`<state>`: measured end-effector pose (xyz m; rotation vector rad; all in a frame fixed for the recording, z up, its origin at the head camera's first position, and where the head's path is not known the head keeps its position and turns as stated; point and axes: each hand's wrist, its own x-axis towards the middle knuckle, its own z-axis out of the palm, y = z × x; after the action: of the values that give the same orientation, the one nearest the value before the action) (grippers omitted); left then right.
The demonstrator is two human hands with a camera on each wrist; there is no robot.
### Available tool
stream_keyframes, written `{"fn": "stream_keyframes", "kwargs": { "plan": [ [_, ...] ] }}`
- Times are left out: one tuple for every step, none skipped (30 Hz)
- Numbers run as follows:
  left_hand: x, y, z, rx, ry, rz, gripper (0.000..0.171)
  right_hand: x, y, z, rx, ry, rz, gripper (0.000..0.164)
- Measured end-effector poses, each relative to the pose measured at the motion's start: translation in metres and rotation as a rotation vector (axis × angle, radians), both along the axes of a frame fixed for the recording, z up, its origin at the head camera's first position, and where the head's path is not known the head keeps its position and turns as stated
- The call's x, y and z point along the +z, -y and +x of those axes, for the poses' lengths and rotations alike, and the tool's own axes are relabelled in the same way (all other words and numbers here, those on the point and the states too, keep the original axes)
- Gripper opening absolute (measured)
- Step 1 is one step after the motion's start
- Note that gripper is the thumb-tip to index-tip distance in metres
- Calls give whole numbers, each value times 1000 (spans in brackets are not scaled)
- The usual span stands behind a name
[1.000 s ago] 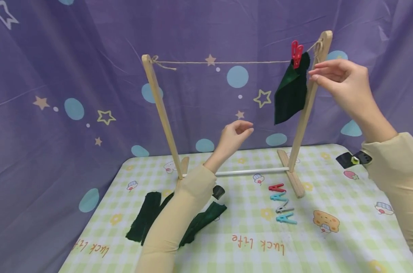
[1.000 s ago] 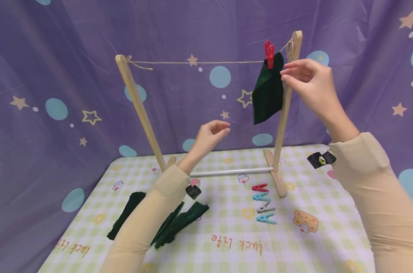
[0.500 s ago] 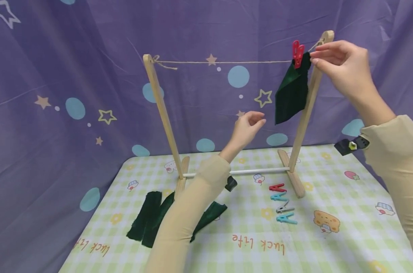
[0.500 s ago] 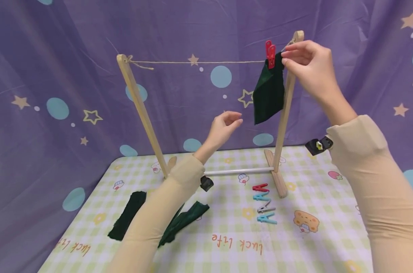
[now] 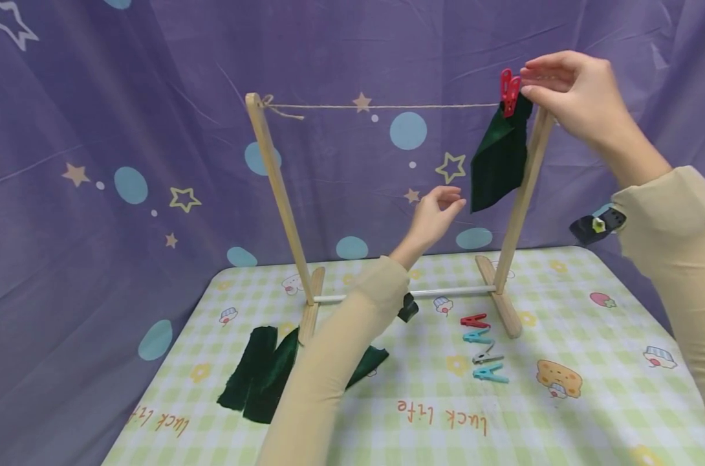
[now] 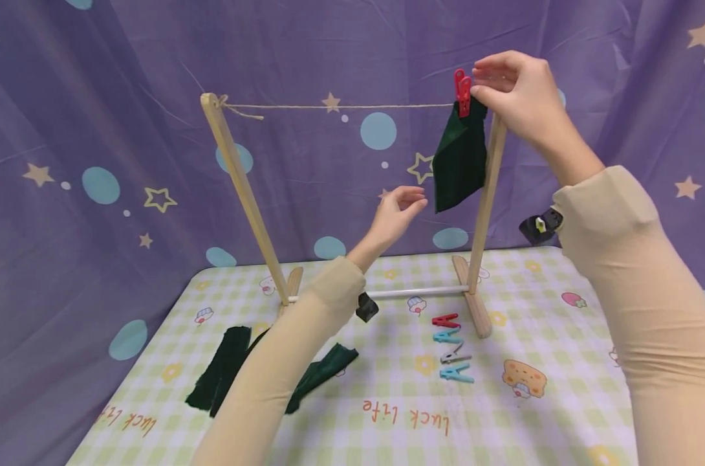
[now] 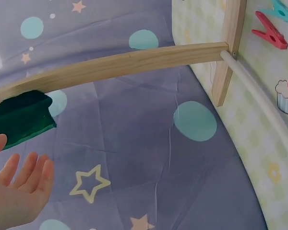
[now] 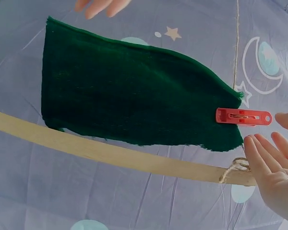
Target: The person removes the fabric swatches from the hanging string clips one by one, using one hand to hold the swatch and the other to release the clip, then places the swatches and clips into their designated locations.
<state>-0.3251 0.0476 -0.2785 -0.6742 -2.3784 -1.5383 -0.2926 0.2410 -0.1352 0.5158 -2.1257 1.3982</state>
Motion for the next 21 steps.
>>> {"fn": "stream_keyframes", "kwargs": {
  "plan": [
    [-1,-1,-1,-2,8,7,30,1,1,-1,-2,13,15,34],
    [-2,-2,-2,-5,17,14,30,3,1,-2,-1,24,24,36],
    [-3,-3,-2,-11,31,21,30,4,2,-3,1,30,34,38],
    [-4,-4,-2,-18,43,31,30,4,2,-3,-2,30,51,39],
    [-5,-5,-3,-23,54,40,31,5,2,-4,-5,29,66,39],
    [-6,-6,-3,-28,64,50,31,5,2,-5,-5,33,78,40],
    [-7,-7,-4,-32,71,58,30,6,2,-6,-6,37,90,41],
    [-8,-8,-4,-36,78,67,31,6,1,-6,-6,44,102,42],
    [-9,-9,-4,-41,83,78,31,6,1,-7,-8,52,116,42],
    [-10,-11,-5,-44,84,90,31,6,1,-8,-6,64,119,43],
    [-11,-12,-6,-48,85,99,31,6,0,-9,-4,78,121,43],
    [-12,-13,-7,-52,88,107,32,6,-1,-10,-3,91,123,44],
    [-13,-14,-7,-59,89,121,32,6,-1,-11,1,100,119,44],
    [-14,-15,-8,-65,92,129,32,6,-2,-12,2,108,119,44],
    [-15,-17,-9,-65,96,133,32,7,-2,-12,4,114,116,44],
    [-15,-17,-9,-63,101,135,32,7,-2,-13,4,118,117,44],
    [-15,-18,-9,-58,104,136,32,7,-3,-14,3,119,121,44],
    [-15,-19,-10,-56,108,140,32,8,-3,-14,1,121,126,44],
    [-15,-21,-11,-52,112,143,32,8,-3,-15,-1,124,130,44],
    [-15,-22,-11,-46,115,142,32,8,-3,-15,-4,125,138,44],
    [-16,-23,-12,-41,117,143,32,8,-3,-15,-8,125,145,44]
  ]
}}
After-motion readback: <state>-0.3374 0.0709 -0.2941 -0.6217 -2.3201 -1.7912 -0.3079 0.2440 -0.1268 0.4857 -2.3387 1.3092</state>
